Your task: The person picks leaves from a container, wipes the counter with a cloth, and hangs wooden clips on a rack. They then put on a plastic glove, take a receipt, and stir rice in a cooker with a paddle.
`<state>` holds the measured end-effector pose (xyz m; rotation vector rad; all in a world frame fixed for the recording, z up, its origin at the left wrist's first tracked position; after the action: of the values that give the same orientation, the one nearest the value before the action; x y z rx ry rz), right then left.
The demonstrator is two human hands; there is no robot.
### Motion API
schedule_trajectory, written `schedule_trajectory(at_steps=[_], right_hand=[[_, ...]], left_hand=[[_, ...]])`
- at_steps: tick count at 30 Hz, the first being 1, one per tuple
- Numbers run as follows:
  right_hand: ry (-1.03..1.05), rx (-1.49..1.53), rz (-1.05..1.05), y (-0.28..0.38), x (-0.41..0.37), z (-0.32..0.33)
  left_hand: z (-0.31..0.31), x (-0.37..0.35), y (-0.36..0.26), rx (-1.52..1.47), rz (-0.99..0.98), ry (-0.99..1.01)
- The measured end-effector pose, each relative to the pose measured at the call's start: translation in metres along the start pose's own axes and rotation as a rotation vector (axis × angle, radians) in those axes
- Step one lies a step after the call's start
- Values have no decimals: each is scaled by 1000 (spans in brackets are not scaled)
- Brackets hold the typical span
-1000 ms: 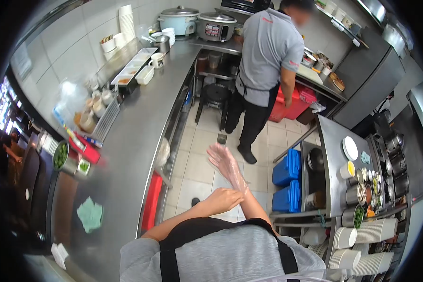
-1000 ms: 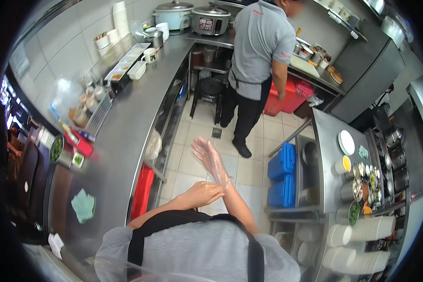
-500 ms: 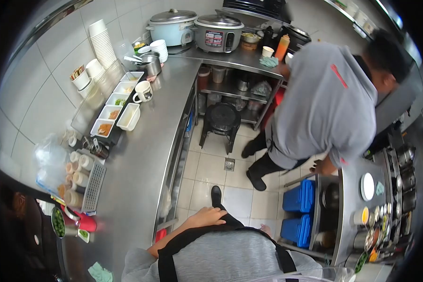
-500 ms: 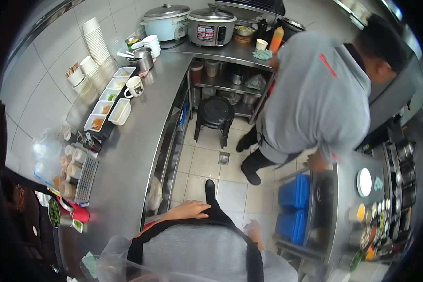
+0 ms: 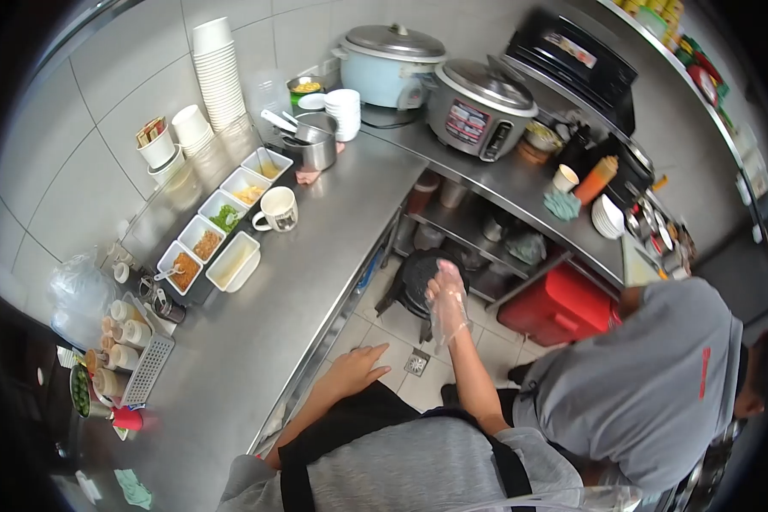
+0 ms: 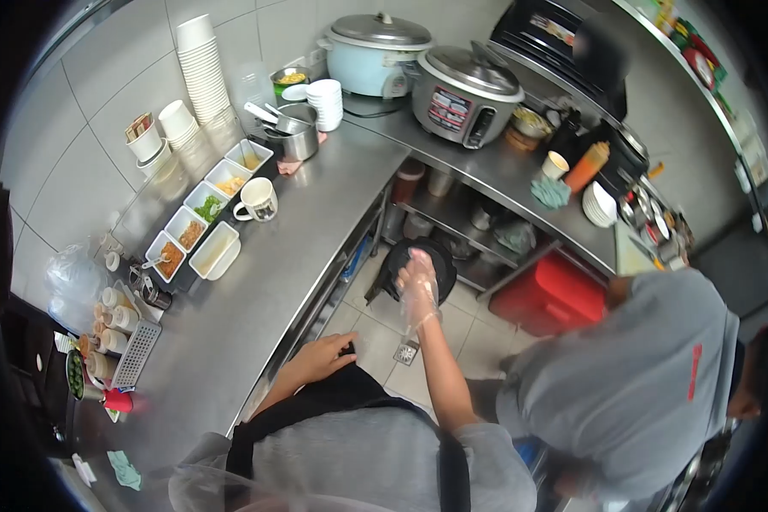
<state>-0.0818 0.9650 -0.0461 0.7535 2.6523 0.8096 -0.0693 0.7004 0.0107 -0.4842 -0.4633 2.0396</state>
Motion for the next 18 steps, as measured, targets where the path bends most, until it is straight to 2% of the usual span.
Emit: schedule_trajectory(at_steps=[3, 4, 5, 6, 8, 10, 12, 14, 16, 18], right_hand=[[56, -200, 24, 0, 18, -99], [86, -319, 55, -4, 19, -118], [281, -300, 76, -12, 23, -122], [401, -415, 194, -20, 30, -118], [482, -723, 257, -7, 41, -112], [370, -556, 110, 15, 58, -98], [161, -390, 131, 35, 72, -78], [-94, -383, 130, 64, 73, -97], [-64, -247, 142, 78, 86, -86], [-93, -486, 232, 84, 95, -91]], left_hand=[[24, 33, 10, -357, 60, -45], [30, 44, 17, -353, 19, -58], [36, 55, 23, -352, -26, -66], [44, 66, 29, -344, -82, -78], [58, 85, 43, -216, -129, -115], [61, 101, 62, -135, -151, -177], [71, 111, 70, -79, -93, -210], [90, 114, 76, 51, -35, -259], [99, 119, 84, -48, -44, -290], [100, 120, 91, -80, -51, -313]])
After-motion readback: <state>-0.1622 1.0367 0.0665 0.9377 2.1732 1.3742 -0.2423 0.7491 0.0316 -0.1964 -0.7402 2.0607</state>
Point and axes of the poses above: each hand's wrist, its own x-axis towards the middle knuckle, its own z-axis out of the back of the hand, y = z × x, the point moved 1 cm from there along x, towards the middle knuckle, and after that the axes turned 15 degrees about x, right-handed, at the moved point
